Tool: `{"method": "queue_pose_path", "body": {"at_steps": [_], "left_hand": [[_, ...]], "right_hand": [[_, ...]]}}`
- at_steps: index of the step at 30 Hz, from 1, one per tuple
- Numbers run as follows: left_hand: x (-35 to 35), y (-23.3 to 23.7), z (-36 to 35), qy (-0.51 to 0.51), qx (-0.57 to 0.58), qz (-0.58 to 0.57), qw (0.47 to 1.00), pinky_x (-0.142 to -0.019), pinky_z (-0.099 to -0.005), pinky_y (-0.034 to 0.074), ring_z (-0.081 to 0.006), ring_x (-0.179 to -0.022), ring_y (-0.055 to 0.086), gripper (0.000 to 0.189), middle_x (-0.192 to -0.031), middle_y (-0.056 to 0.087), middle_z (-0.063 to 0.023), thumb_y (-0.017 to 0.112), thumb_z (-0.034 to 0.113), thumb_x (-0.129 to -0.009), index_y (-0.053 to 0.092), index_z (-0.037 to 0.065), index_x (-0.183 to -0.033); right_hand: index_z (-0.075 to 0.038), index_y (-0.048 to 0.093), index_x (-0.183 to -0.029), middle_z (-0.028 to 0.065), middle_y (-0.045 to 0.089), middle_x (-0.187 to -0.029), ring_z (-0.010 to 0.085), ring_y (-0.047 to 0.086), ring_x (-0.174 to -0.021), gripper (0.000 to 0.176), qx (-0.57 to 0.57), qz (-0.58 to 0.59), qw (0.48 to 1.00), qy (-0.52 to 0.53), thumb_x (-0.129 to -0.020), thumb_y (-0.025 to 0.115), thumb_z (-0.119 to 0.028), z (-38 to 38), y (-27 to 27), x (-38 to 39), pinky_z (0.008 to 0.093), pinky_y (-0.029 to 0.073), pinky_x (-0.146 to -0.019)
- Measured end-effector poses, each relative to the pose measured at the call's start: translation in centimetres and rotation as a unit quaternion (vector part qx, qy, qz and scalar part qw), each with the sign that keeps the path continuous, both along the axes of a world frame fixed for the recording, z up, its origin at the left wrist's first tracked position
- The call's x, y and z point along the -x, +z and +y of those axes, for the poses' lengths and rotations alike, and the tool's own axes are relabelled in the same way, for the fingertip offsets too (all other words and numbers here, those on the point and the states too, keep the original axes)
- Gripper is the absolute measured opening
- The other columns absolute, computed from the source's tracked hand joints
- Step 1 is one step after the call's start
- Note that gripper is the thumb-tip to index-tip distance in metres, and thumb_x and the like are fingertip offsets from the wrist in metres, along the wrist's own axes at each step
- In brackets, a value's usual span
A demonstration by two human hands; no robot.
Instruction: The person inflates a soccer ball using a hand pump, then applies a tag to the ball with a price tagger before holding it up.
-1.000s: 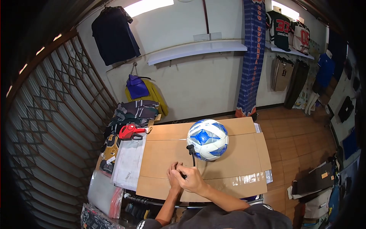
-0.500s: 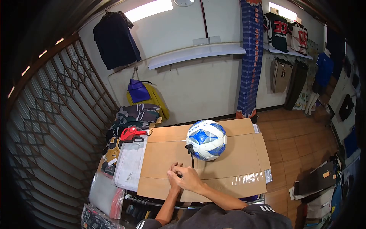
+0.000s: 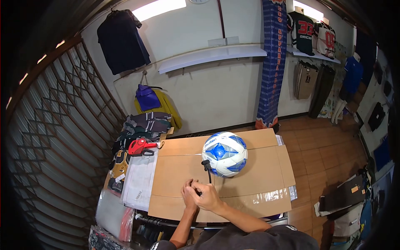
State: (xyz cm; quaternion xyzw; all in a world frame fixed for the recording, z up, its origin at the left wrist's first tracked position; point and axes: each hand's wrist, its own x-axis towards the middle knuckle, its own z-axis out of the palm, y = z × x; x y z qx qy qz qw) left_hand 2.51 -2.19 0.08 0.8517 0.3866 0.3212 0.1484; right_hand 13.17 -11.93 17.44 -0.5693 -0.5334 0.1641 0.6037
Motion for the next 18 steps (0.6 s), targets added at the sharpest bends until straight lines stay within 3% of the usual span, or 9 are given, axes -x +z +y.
{"method": "queue_pose_path", "body": {"at_steps": [2,10,17,18], "left_hand": [[-0.3,1.1,-0.2,0.006,0.023,0.021,1.0,-0.119,-0.0527,0.03,-0.0339,-0.141,0.046,0.045,-0.144,0.056,-0.0142,0.064,0.029,-0.098,0.064,0.012,-0.14],[0.0,0.4,-0.2,-0.014,0.055,-0.03,0.998,-0.119,-0.053,0.03,-0.0343,-0.142,0.046,0.046,-0.145,0.056,-0.0158,0.064,0.03,-0.097,0.064,0.011,-0.14],[-0.3,1.8,-0.3,0.003,-0.023,0.006,1.0,-0.113,-0.053,0.035,-0.0351,-0.138,0.049,0.044,-0.141,0.059,-0.0142,0.066,0.029,-0.096,0.065,0.01,-0.136],[-0.4,1.6,-0.4,0.007,-0.039,0.019,0.999,-0.112,-0.053,0.036,-0.0353,-0.137,0.05,0.044,-0.14,0.059,-0.0138,0.067,0.029,-0.096,0.065,0.01,-0.136]], "right_hand": [[0.002,0.064,-0.082,0.0187,0.048,-0.06,0.0213,0.04,-0.047,0.027,-0.018,0.047,0.999,-0.001,-0.101,0.071,-0.015,0.5,-1.0,-0.1,0.0381,0.038,-0.048],[0.003,0.064,-0.083,0.0202,0.051,-0.063,0.0244,0.043,-0.048,0.029,0.019,0.019,1.0,-0.012,-0.1,0.072,-0.02,-0.2,-1.6,0.0,0.0388,0.039,-0.049],[0.002,0.066,-0.085,0.0188,0.053,-0.061,0.0247,0.046,-0.046,0.024,-0.082,0.01,0.993,0.085,-0.098,0.075,-0.017,-4.9,8.3,-0.6,0.0367,0.041,-0.048],[0.0,0.068,-0.084,0.0182,0.058,-0.063,0.0281,0.053,-0.05,0.025,-0.064,-0.002,0.995,0.076,-0.097,0.076,-0.019,-4.6,8.3,-0.7,0.038,0.044,-0.05]]}}
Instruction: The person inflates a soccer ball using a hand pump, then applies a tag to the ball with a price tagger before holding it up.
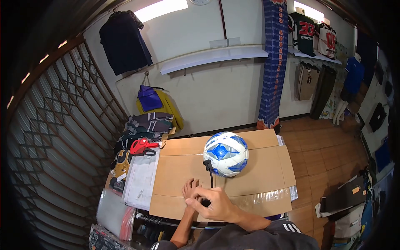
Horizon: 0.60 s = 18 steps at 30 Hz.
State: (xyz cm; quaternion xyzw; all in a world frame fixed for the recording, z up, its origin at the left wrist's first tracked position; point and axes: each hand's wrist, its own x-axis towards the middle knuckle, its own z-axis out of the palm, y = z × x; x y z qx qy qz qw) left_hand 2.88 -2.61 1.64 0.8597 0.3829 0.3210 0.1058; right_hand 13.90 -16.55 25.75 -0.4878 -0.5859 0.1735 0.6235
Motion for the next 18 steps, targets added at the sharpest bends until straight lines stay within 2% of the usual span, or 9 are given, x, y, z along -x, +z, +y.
{"method": "queue_pose_path", "body": {"at_steps": [2,4,9,12,15,18], "left_hand": [[0.1,-0.4,0.2,-0.015,0.001,-0.04,0.999,-0.111,-0.0522,0.037,-0.0348,-0.136,0.052,0.042,-0.14,0.059,-0.0131,0.067,0.027,-0.097,0.065,0.01,-0.135],[0.1,1.0,-0.5,-0.034,0.049,-0.099,0.993,-0.111,-0.0518,0.036,-0.0345,-0.136,0.052,0.041,-0.141,0.059,-0.0135,0.067,0.027,-0.097,0.065,0.009,-0.134],[0.1,-0.5,0.1,-0.008,0.036,-0.057,0.998,-0.115,-0.0523,0.034,-0.0336,-0.138,0.05,0.043,-0.141,0.058,-0.0135,0.068,0.028,-0.096,0.066,0.01,-0.136],[0.1,-1.6,0.4,0.007,0.034,-0.03,0.999,-0.116,-0.0528,0.033,-0.0331,-0.139,0.049,0.045,-0.142,0.058,-0.0129,0.068,0.028,-0.096,0.066,0.011,-0.137],[0.2,-2.8,1.0,0.01,0.038,-0.021,0.999,-0.117,-0.0531,0.032,-0.0331,-0.14,0.048,0.046,-0.143,0.057,-0.0123,0.069,0.028,-0.095,0.066,0.012,-0.138],[0.2,-2.5,0.6,0.004,0.034,-0.046,0.998,-0.117,-0.0529,0.033,-0.0333,-0.14,0.048,0.045,-0.143,0.057,-0.0123,0.068,0.029,-0.096,0.067,0.013,-0.137]], "right_hand": [[-0.004,0.072,-0.083,0.017,0.067,-0.067,0.0349,0.069,-0.059,0.025,0.033,-0.027,0.999,-0.02,-0.096,0.078,-0.024,1.0,-0.4,-0.1,0.0407,0.052,-0.055],[-0.003,0.071,-0.083,0.0186,0.065,-0.066,0.038,0.066,-0.058,0.023,0.033,-0.037,0.998,-0.035,-0.096,0.078,-0.02,2.7,-2.1,-0.1,0.043,0.05,-0.054],[-0.003,0.069,-0.082,0.0214,0.064,-0.069,0.0412,0.066,-0.061,0.024,0.073,-0.054,0.995,-0.049,-0.099,0.073,-0.02,4.9,-6.1,0.3,0.0457,0.049,-0.055],[-0.003,0.069,-0.084,0.0227,0.065,-0.07,0.0431,0.066,-0.061,0.025,0.08,-0.02,0.995,-0.056,-0.1,0.07,-0.022,5.8,-8.2,0.2,0.0476,0.05,-0.055],[0.003,0.064,-0.085,0.0229,0.054,-0.065,0.0312,0.049,-0.049,0.026,0.076,-0.007,0.996,-0.052,-0.101,0.069,-0.017,6.2,-10.3,0.3,0.0409,0.042,-0.051],[0.003,0.064,-0.085,0.0227,0.055,-0.065,0.0329,0.048,-0.049,0.028,0.09,-0.016,0.995,-0.05,-0.101,0.069,-0.019,6.3,-11.5,0.6,0.0422,0.041,-0.051]]}}
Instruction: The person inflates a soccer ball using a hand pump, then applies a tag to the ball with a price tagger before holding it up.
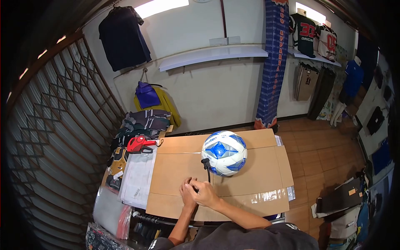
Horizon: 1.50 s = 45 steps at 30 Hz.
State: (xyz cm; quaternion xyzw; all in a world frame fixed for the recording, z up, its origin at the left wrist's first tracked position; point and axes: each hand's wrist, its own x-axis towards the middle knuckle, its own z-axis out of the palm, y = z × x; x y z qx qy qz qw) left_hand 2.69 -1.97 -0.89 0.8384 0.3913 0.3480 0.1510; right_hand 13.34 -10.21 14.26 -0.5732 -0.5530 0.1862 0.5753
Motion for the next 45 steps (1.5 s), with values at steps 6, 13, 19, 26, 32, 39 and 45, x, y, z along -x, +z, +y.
{"method": "queue_pose_path", "body": {"at_steps": [6,13,19,26,32,39,45], "left_hand": [[0.1,0.4,0.3,-0.015,-0.002,-0.019,1.0,-0.115,-0.0532,0.035,-0.034,-0.137,0.05,0.043,-0.14,0.059,-0.013,0.068,0.03,-0.096,0.067,0.013,-0.136],[0.1,2.0,-0.5,-0.013,-0.024,-0.007,1.0,-0.114,-0.0535,0.036,-0.0346,-0.136,0.052,0.042,-0.139,0.059,-0.0136,0.067,0.029,-0.097,0.067,0.012,-0.135],[0.2,1.6,-0.4,-0.021,0.006,-0.023,0.999,-0.115,-0.0538,0.034,-0.034,-0.138,0.049,0.044,-0.141,0.058,-0.0136,0.067,0.03,-0.097,0.066,0.012,-0.137],[0.4,-0.4,0.3,-0.028,0.064,-0.008,0.998,-0.117,-0.0541,0.032,-0.0338,-0.141,0.046,0.048,-0.146,0.054,-0.0124,0.068,0.033,-0.097,0.064,0.013,-0.141],[0.2,-1.7,0.7,-0.012,0.004,-0.005,1.0,-0.117,-0.0531,0.032,-0.0343,-0.141,0.047,0.048,-0.145,0.056,-0.0134,0.068,0.032,-0.096,0.064,0.013,-0.141],[0.3,-0.6,0.5,-0.012,0.028,0.011,0.999,-0.118,-0.0525,0.032,-0.0346,-0.14,0.048,0.048,-0.144,0.057,-0.0122,0.07,0.03,-0.094,0.066,0.013,-0.139],[0.2,-2.9,1.1,-0.015,-0.009,-0.017,1.0,-0.118,-0.0523,0.031,-0.0331,-0.141,0.047,0.046,-0.144,0.057,-0.0112,0.068,0.031,-0.096,0.066,0.013,-0.139]], "right_hand": [[0.002,0.064,-0.084,0.022,0.057,-0.065,0.0342,0.05,-0.051,0.034,0.014,-0.016,0.997,0.077,-0.102,0.07,-0.027,-2.2,3.5,0.1,0.0416,0.041,-0.052],[0.0,0.07,-0.085,0.0217,0.064,-0.068,0.0403,0.068,-0.063,0.043,0.045,0.002,0.99,0.135,-0.107,0.064,-0.037,-5.0,11.1,-1.5,0.0471,0.05,-0.059],[0.001,0.069,-0.085,0.0239,0.063,-0.068,0.0434,0.065,-0.062,0.034,0.05,0.04,0.995,0.077,-0.106,0.066,-0.026,-1.6,5.3,0.2,0.046,0.048,-0.056],[0.005,0.065,-0.088,0.0217,0.051,-0.063,0.017,0.043,-0.053,0.035,0.03,0.075,0.996,0.035,-0.108,0.062,-0.024,0.3,0.4,0.6,0.0402,0.04,-0.052],[0.005,0.066,-0.089,0.0197,0.05,-0.061,0.0178,0.043,-0.052,0.036,0.048,0.018,0.998,0.039,-0.107,0.064,-0.026,-1.2,2.2,0.5,0.0397,0.039,-0.051],[0.001,0.071,-0.086,0.0194,0.065,-0.068,0.0359,0.066,-0.06,0.039,0.019,0.017,0.996,0.091,-0.106,0.065,-0.033,-5.6,11.7,-1.0,0.042,0.05,-0.058],[0.002,0.07,-0.086,0.0209,0.065,-0.069,0.0371,0.065,-0.06,0.035,0.034,0.047,0.994,0.091,-0.108,0.062,-0.025,-2.6,7.7,-0.3,0.0431,0.05,-0.058]]}}
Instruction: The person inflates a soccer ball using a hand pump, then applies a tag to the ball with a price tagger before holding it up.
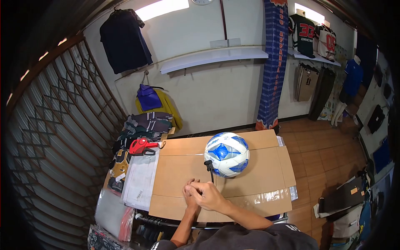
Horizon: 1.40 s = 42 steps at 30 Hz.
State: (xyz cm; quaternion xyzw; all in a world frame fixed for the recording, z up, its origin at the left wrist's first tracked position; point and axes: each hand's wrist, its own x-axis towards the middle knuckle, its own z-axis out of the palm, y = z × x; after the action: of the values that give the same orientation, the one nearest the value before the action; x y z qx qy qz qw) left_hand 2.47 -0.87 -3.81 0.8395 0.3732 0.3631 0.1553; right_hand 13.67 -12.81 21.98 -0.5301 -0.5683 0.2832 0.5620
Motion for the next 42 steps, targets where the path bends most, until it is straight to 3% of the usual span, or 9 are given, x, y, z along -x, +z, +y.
{"method": "queue_pose_path", "body": {"at_steps": [3,9,12,18,21,30,33,39,42], "left_hand": [[0.0,1.9,-0.6,-0.005,0.014,0.022,1.0,-0.117,-0.0522,0.032,-0.0321,-0.141,0.047,0.046,-0.144,0.057,-0.011,0.067,0.031,-0.098,0.066,0.011,-0.139],[0.2,3.2,-1.1,-0.014,0.016,0.007,1.0,-0.116,-0.0517,0.032,-0.0318,-0.141,0.048,0.045,-0.144,0.057,-0.0121,0.067,0.031,-0.099,0.066,0.01,-0.139],[0.3,3.3,-1.3,-0.021,0.035,-0.029,0.999,-0.115,-0.0514,0.034,-0.0326,-0.14,0.048,0.043,-0.143,0.058,-0.0129,0.066,0.03,-0.099,0.067,0.011,-0.137],[0.1,1.9,-0.4,-0.007,0.014,-0.017,1.0,-0.111,-0.0523,0.039,-0.0344,-0.135,0.052,0.038,-0.142,0.059,-0.0139,0.065,0.027,-0.098,0.069,0.014,-0.134],[0.2,2.8,-0.9,0.002,-0.016,0.011,1.0,-0.109,-0.053,0.042,-0.0349,-0.133,0.054,0.038,-0.142,0.059,-0.0136,0.067,0.027,-0.097,0.07,0.014,-0.133],[0.0,3.2,-1.3,-0.008,0.002,-0.023,1.0,-0.112,-0.0527,0.038,-0.0342,-0.138,0.05,0.044,-0.143,0.059,-0.0119,0.068,0.033,-0.098,0.068,0.01,-0.136],[0.2,2.7,-1.0,-0.02,0.036,-0.033,0.999,-0.113,-0.0521,0.036,-0.0334,-0.138,0.051,0.044,-0.142,0.06,-0.0117,0.068,0.033,-0.098,0.067,0.009,-0.136],[0.2,0.2,0.1,-0.034,0.047,-0.015,0.998,-0.113,-0.0504,0.034,-0.0323,-0.136,0.053,0.043,-0.137,0.063,-0.0143,0.068,0.03,-0.097,0.068,0.008,-0.135],[0.1,1.1,-0.3,-0.023,0.03,-0.035,0.999,-0.112,-0.051,0.035,-0.0328,-0.135,0.054,0.042,-0.137,0.063,-0.0149,0.068,0.03,-0.097,0.069,0.009,-0.134]], "right_hand": [[0.005,0.066,-0.088,0.0213,0.052,-0.064,0.0186,0.043,-0.053,0.032,-0.027,0.007,0.999,-0.023,-0.107,0.063,-0.021,1.4,-3.2,0.4,0.0387,0.04,-0.052],[0.005,0.066,-0.089,0.0199,0.055,-0.064,0.0212,0.045,-0.053,0.034,0.01,-0.016,0.998,-0.06,-0.106,0.065,-0.025,2.5,-7.0,1.0,0.0407,0.042,-0.055],[0.002,0.069,-0.085,0.0273,0.063,-0.071,0.045,0.065,-0.065,0.039,-0.016,-0.011,0.997,-0.079,-0.106,0.064,-0.03,2.9,-7.5,1.8,0.0488,0.049,-0.06],[0.004,0.066,-0.09,0.0183,0.054,-0.063,0.0206,0.044,-0.053,0.035,0.026,-0.025,0.999,0.019,-0.106,0.066,-0.027,-0.1,-2.6,1.1,0.0394,0.04,-0.053],[0.001,0.07,-0.084,0.02,0.066,-0.068,0.0356,0.067,-0.061,0.042,0.008,-0.014,0.999,0.049,-0.105,0.067,-0.036,-3.2,3.6,0.1,0.0449,0.052,-0.062],[0.003,0.068,-0.09,0.0184,0.054,-0.063,0.017,0.042,-0.052,0.027,-0.058,0.002,0.998,0.015,-0.106,0.065,-0.019,0.6,-1.7,1.7,0.0375,0.04,-0.051],[0.002,0.07,-0.086,0.0227,0.062,-0.069,0.0385,0.063,-0.06,0.033,0.04,-0.007,0.999,-0.003,-0.105,0.065,-0.025,1.6,-2.9,1.1,0.0441,0.049,-0.06],[0.004,0.069,-0.093,0.021,0.059,-0.067,0.02,0.049,-0.055,0.029,-0.001,0.007,0.999,-0.041,-0.105,0.064,-0.022,3.4,-7.7,1.3,0.0402,0.044,-0.056],[0.003,0.069,-0.086,0.0256,0.06,-0.069,0.0412,0.06,-0.06,0.037,-0.005,-0.004,0.997,-0.082,-0.105,0.065,-0.029,2.4,-6.8,2.1,0.0474,0.047,-0.059]]}}
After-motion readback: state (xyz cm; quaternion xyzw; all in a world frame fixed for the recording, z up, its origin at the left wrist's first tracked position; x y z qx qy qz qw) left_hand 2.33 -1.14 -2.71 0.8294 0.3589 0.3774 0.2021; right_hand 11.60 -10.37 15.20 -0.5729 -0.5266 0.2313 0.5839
